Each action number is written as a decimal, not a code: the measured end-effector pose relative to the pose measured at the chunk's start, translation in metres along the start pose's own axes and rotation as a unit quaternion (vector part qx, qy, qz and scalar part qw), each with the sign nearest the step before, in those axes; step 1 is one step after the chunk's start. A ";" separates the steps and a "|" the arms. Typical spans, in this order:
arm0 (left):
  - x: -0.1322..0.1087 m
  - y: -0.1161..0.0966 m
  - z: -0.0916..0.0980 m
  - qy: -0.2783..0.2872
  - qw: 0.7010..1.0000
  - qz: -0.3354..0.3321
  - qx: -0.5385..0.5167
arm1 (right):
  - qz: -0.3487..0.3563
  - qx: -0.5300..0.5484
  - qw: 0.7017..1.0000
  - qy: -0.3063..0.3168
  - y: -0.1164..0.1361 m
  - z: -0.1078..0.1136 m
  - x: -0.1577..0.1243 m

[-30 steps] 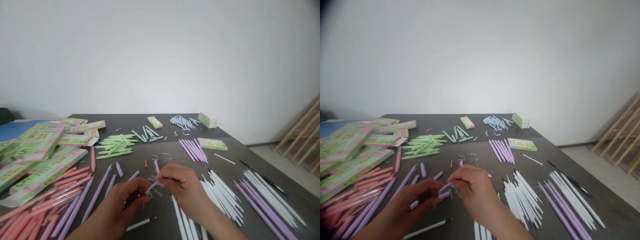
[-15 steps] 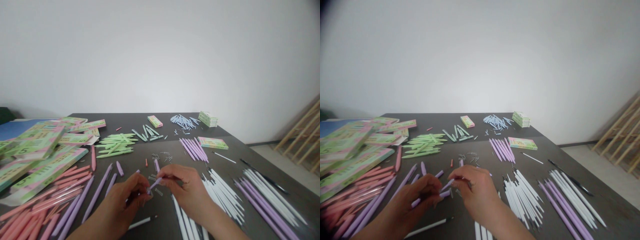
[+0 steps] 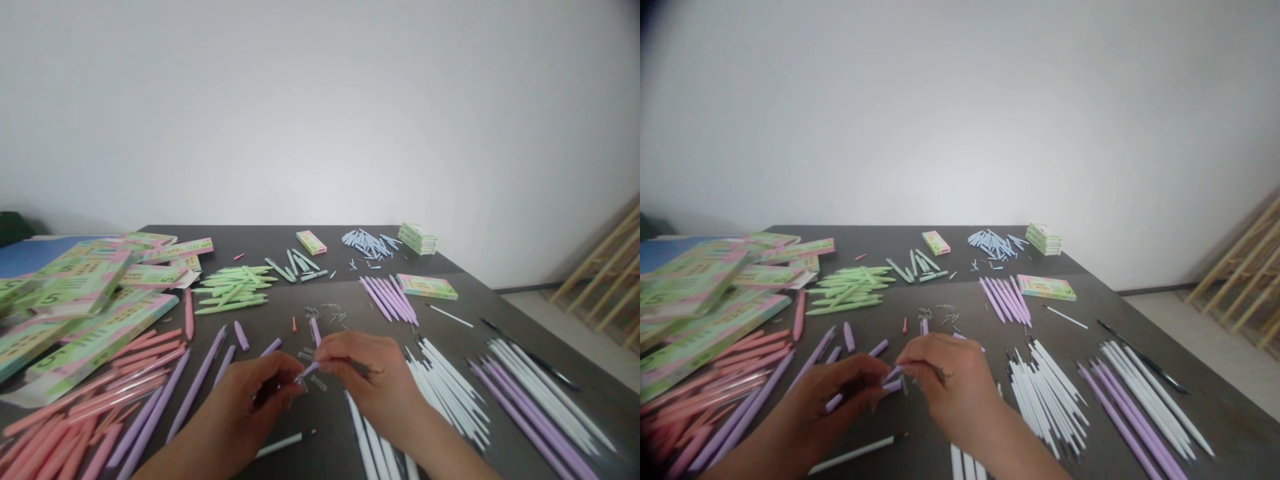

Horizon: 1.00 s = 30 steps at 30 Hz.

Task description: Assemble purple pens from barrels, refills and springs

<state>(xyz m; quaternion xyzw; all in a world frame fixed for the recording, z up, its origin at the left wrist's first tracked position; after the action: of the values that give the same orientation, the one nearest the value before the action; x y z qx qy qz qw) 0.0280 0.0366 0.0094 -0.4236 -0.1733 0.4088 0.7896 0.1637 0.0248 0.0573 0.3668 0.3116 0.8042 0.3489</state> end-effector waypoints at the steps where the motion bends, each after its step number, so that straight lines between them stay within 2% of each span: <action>1: 0.000 0.000 0.000 -0.002 1.000 0.000 0.000 | 0.005 -0.003 1.000 -0.003 0.001 0.000 0.000; 5: 0.000 0.001 -0.001 0.006 1.000 0.008 0.007 | 0.008 -0.003 1.000 -0.012 0.001 0.001 -0.001; 9: 0.001 0.000 -0.004 0.009 1.000 -0.008 -0.005 | -0.029 0.003 0.999 -0.019 -0.006 -0.002 0.000; 15: -0.005 0.002 0.001 -0.071 0.994 -0.048 -0.063 | -0.046 0.019 0.999 -0.002 -0.010 -0.011 -0.001; 21: -0.006 -0.006 0.003 -0.093 0.994 -0.046 0.014 | -0.060 -0.021 0.998 0.026 -0.009 -0.013 0.001; 26: -0.004 -0.008 -0.004 -0.061 0.993 -0.040 0.095 | -0.060 -0.046 0.996 0.041 -0.010 -0.016 0.001; 30: -0.005 -0.009 -0.005 -0.061 0.989 -0.041 0.132 | -0.074 -0.077 0.993 0.050 -0.013 -0.019 0.000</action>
<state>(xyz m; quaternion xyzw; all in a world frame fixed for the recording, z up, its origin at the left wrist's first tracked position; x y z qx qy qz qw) 0.0324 0.0275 0.0140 -0.2829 -0.1825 0.4205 0.8425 0.1527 0.0271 0.0367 0.2740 0.2925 0.8149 0.4186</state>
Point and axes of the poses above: each hand's wrist, its own x-axis towards the middle knuckle, its own z-axis out of the back of the hand, y = z × x, the point moved 8 cm from there along x, towards the middle knuckle, and after that the axes turned 14 degrees about y, right-handed, at the moved point
